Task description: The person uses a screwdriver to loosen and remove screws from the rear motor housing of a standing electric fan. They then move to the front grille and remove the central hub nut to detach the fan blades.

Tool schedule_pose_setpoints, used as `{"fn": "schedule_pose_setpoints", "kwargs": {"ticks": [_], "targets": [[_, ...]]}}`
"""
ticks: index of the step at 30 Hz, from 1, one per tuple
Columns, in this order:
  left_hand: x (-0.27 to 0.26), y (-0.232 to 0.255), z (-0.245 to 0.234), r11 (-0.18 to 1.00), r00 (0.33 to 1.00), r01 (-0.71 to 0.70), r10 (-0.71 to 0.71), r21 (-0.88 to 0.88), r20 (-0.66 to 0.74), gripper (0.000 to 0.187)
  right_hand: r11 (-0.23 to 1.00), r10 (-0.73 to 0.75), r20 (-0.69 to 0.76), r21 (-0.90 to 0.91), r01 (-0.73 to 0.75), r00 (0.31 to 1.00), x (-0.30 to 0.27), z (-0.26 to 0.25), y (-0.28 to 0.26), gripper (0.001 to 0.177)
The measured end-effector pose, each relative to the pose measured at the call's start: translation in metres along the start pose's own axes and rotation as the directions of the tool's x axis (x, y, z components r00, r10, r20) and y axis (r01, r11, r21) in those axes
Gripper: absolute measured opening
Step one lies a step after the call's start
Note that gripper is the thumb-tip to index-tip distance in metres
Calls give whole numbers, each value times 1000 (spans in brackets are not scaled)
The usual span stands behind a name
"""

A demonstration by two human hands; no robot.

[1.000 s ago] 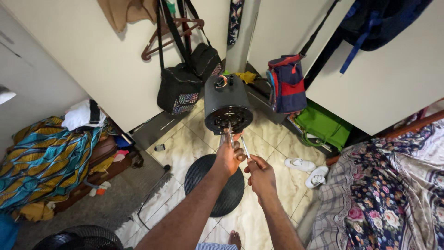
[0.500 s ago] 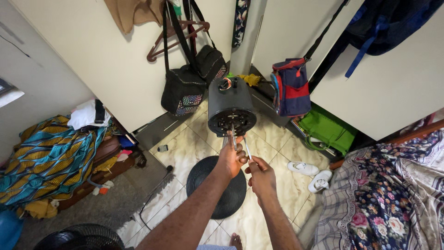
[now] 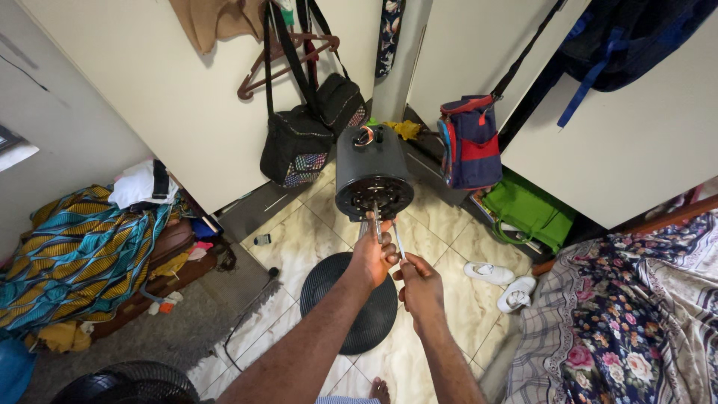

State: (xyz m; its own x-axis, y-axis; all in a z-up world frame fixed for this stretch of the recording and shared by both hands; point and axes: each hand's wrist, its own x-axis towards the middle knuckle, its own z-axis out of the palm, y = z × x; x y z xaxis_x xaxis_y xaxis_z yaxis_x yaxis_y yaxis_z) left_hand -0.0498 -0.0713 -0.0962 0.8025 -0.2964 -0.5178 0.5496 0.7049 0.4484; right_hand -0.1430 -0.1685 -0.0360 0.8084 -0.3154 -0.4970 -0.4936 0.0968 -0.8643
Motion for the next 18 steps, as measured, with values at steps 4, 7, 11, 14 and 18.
{"fn": "schedule_pose_setpoints", "kwargs": {"ticks": [4,7,11,14,18], "targets": [[-3,0,-1,1000,999,-14,13,16,51,75,999,1,7,38,-1,1000,0,-1,4,37],[-2,0,0,999,1000,-12,12,42,3,76,999,-16,9,42,16,1000,0,-1,5,38],[1,-2,-2,1000,1000,-10,10,6,12,74,999,-15,4,37,15,1000,-1,-1,6,38],[3,-3,-6,1000,1000,-6,6,-16,19,71,999,-25,2,35,25,1000,-2,1,4,38],[3,-2,-6,1000,1000,0,0,-14,20,69,1000,-7,-6,23,7,1000,-2,1,4,39]]}}
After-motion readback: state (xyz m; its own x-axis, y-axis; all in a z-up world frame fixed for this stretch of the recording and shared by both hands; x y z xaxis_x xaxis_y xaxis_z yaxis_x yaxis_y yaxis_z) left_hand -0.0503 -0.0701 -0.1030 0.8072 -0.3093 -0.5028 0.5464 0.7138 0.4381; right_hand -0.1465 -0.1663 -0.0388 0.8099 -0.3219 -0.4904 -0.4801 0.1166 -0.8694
